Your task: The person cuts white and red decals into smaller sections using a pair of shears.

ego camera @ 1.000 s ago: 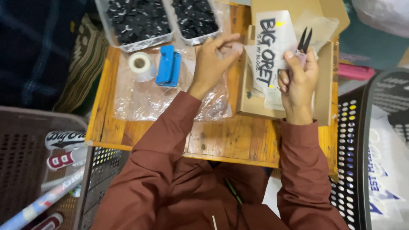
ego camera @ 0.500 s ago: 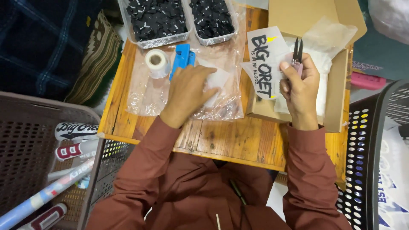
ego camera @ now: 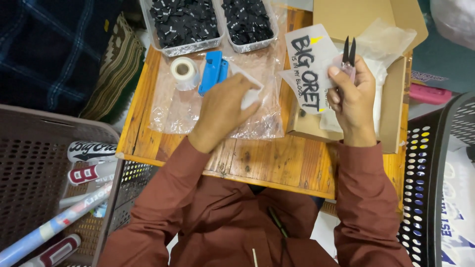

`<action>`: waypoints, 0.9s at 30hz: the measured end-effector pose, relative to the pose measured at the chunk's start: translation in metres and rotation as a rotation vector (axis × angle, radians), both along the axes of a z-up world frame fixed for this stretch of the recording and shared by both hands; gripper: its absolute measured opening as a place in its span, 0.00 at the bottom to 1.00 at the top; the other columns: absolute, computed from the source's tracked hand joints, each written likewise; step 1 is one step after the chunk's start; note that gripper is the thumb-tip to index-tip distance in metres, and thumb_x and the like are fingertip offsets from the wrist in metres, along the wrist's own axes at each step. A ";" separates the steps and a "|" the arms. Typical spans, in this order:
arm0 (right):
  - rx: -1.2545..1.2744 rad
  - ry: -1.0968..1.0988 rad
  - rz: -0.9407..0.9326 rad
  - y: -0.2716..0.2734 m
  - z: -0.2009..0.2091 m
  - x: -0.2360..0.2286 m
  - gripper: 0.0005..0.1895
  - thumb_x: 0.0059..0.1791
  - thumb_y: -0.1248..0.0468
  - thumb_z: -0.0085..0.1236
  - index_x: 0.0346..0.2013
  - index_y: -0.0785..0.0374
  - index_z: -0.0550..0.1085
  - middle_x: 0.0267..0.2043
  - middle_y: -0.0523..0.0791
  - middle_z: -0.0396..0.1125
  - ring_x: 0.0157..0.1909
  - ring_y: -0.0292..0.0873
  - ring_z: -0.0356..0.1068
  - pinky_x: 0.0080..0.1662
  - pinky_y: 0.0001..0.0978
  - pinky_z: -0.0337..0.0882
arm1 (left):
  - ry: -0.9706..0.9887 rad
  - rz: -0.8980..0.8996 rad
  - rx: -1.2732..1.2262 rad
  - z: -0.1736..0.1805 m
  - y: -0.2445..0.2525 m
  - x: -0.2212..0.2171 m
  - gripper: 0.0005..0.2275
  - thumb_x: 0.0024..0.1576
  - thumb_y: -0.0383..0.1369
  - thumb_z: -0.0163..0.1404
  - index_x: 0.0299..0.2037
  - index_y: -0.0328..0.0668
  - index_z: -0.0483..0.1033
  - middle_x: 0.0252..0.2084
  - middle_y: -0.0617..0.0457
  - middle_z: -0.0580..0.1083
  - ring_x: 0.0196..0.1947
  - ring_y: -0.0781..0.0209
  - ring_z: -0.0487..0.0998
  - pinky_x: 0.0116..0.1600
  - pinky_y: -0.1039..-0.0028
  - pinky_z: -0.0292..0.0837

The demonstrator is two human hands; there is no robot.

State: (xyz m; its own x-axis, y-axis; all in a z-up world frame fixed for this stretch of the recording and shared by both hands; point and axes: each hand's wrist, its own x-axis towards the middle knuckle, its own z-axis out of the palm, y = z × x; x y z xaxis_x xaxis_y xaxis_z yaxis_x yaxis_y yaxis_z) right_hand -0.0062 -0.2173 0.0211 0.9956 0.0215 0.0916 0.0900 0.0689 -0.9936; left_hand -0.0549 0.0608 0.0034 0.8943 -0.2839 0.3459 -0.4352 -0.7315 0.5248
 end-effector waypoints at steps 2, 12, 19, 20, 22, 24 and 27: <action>0.009 -0.003 0.023 0.003 0.007 0.006 0.12 0.55 0.60 0.60 0.48 0.56 0.67 0.28 0.38 0.60 0.16 0.27 0.53 0.15 0.18 0.52 | 0.054 -0.015 -0.278 0.010 -0.004 0.017 0.15 0.55 0.39 0.61 0.50 0.47 0.78 0.42 0.47 0.76 0.42 0.42 0.80 0.43 0.58 0.74; -0.202 0.026 0.148 0.008 0.013 0.013 0.11 0.51 0.60 0.63 0.39 0.53 0.67 0.20 0.34 0.52 0.16 0.27 0.48 0.19 0.17 0.48 | 0.444 -0.168 -0.894 0.015 -0.037 0.070 0.26 0.51 0.42 0.61 0.56 0.42 0.69 0.56 0.46 0.79 0.46 0.57 0.83 0.44 0.72 0.87; -0.246 -0.004 0.051 0.001 0.014 0.010 0.12 0.50 0.68 0.66 0.46 0.64 0.74 0.19 0.41 0.59 0.14 0.29 0.56 0.18 0.19 0.55 | 0.460 -0.136 -1.171 -0.019 -0.059 0.062 0.16 0.54 0.26 0.63 0.51 0.33 0.76 0.37 0.43 0.79 0.24 0.67 0.80 0.16 0.83 0.75; -0.242 -0.011 0.038 -0.002 0.013 0.009 0.12 0.50 0.68 0.65 0.47 0.65 0.74 0.20 0.41 0.60 0.15 0.28 0.56 0.18 0.19 0.56 | 0.442 -0.143 -1.178 -0.019 -0.060 0.061 0.15 0.55 0.26 0.63 0.50 0.33 0.76 0.37 0.43 0.79 0.24 0.66 0.80 0.16 0.83 0.76; -0.239 -0.013 0.020 -0.007 0.007 0.010 0.11 0.51 0.68 0.64 0.47 0.65 0.74 0.21 0.41 0.61 0.15 0.28 0.57 0.18 0.19 0.56 | 0.429 -0.153 -1.184 -0.020 -0.061 0.061 0.14 0.55 0.26 0.63 0.49 0.33 0.76 0.37 0.44 0.79 0.25 0.66 0.80 0.16 0.82 0.77; -0.210 -0.045 0.014 -0.012 -0.002 0.015 0.11 0.51 0.68 0.64 0.47 0.65 0.74 0.29 0.44 0.68 0.16 0.27 0.57 0.19 0.19 0.56 | 0.409 -0.139 -1.215 -0.021 -0.061 0.060 0.14 0.55 0.25 0.63 0.50 0.32 0.76 0.38 0.44 0.79 0.24 0.67 0.80 0.16 0.83 0.77; -0.202 -0.058 0.001 -0.011 0.000 0.014 0.11 0.52 0.67 0.63 0.47 0.64 0.74 0.30 0.44 0.68 0.16 0.26 0.56 0.19 0.18 0.56 | 0.384 -0.158 -1.238 -0.024 -0.060 0.062 0.13 0.56 0.25 0.61 0.49 0.32 0.76 0.36 0.44 0.78 0.25 0.67 0.80 0.18 0.83 0.79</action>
State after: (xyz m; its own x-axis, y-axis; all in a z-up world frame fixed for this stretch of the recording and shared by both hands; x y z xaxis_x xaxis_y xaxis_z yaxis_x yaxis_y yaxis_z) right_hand 0.0076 -0.2285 0.0211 0.9887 0.0460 0.1423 0.1472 -0.1312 -0.9804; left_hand 0.0075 0.0003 -0.0211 0.9802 -0.0735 0.1836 -0.1444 0.3682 0.9185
